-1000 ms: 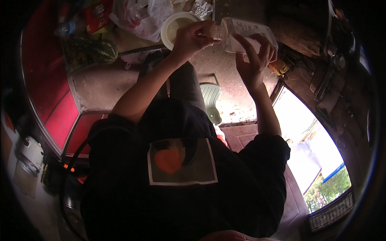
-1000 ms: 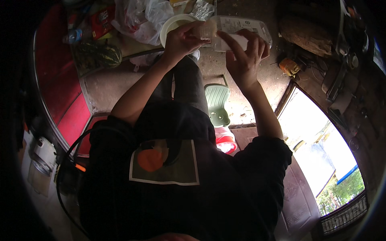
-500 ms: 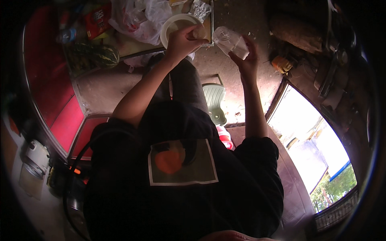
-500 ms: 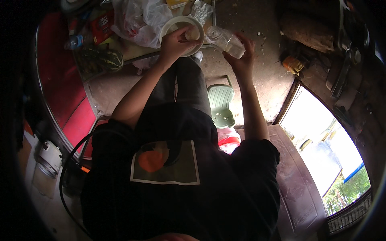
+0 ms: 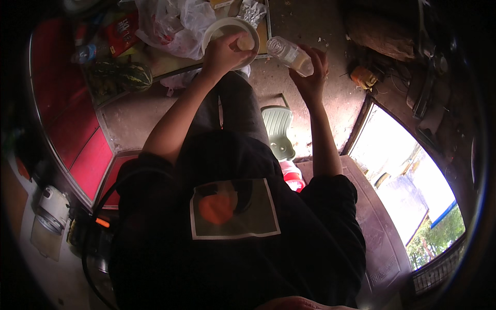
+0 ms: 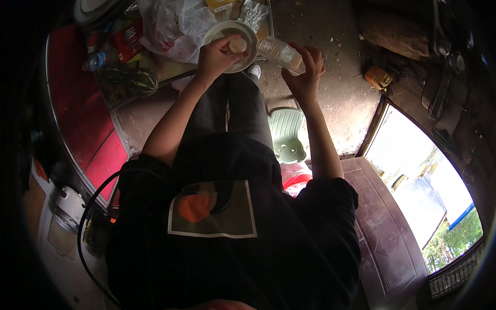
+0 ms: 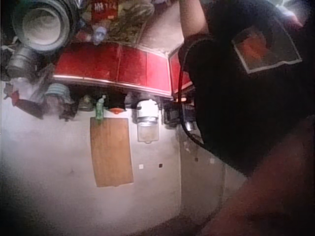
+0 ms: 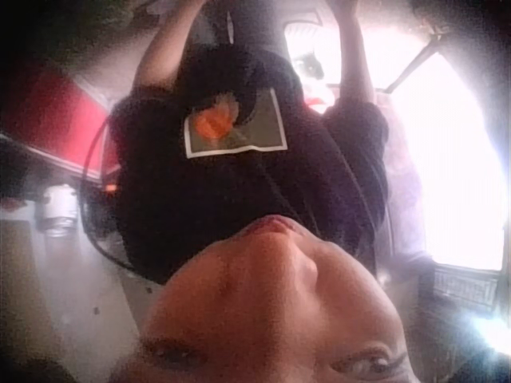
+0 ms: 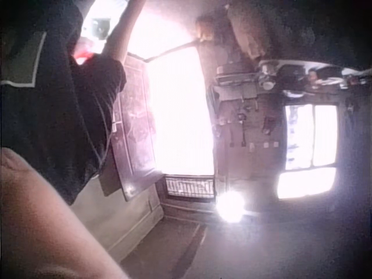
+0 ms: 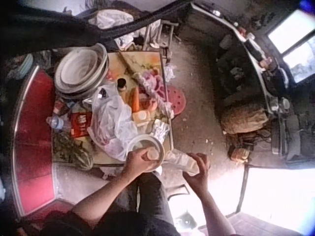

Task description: The person cracks an egg into a bowl, adds liquid from a bottle, and mixes the contents. They then rinse the mixture under running water and wash a carrot at the sink.

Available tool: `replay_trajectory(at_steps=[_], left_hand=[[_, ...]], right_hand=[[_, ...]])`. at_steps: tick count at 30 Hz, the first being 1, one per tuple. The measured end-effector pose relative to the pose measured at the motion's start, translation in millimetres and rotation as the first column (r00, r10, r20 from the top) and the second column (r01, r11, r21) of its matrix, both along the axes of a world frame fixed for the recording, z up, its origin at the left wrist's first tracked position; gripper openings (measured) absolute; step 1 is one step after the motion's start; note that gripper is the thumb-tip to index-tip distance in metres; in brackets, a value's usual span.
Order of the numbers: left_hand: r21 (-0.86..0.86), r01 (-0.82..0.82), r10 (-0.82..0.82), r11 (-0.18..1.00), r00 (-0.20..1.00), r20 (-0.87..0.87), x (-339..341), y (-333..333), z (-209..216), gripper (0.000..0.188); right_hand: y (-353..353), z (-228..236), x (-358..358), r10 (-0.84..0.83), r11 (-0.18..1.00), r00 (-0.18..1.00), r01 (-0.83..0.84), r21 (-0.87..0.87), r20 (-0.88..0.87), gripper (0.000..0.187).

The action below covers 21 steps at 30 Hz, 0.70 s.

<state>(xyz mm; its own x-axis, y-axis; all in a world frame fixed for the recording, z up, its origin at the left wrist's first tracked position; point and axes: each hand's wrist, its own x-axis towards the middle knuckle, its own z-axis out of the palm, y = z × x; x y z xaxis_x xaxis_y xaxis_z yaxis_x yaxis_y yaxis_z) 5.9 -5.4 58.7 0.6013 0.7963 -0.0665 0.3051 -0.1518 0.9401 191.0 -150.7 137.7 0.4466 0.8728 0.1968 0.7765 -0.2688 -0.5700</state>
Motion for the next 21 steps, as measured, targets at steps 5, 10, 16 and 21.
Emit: replay_trajectory(at_steps=[5, 10, 16, 21], left_hand=[[0.127, 0.008, 0.013, 0.992, 0.986, -0.165, -3, 2, -8, 0.051], [0.163, 0.052, -0.049, 0.985, 0.999, -0.020, -6, 1, -7, 0.051], [-0.179, 0.083, -0.030, 0.980, 0.958, 0.284, 1, -9, -5, 0.052], [-0.190, 0.108, -0.052, 0.976, 0.959, 0.280, 2, -10, -6, 0.054]], right_hand=[[-2, 1, -3, -0.009, 1.000, 1.000, 0.008, -0.026, -0.020, 0.059], [1, 3, -8, -0.017, 0.999, 1.000, 0.018, -0.042, 0.014, 0.061], [10, 14, -15, 0.082, 0.995, 0.982, -0.071, -0.074, 0.169, 0.065], [13, 22, -18, 0.238, 0.970, 0.862, -0.183, -0.163, 0.447, 0.061]])
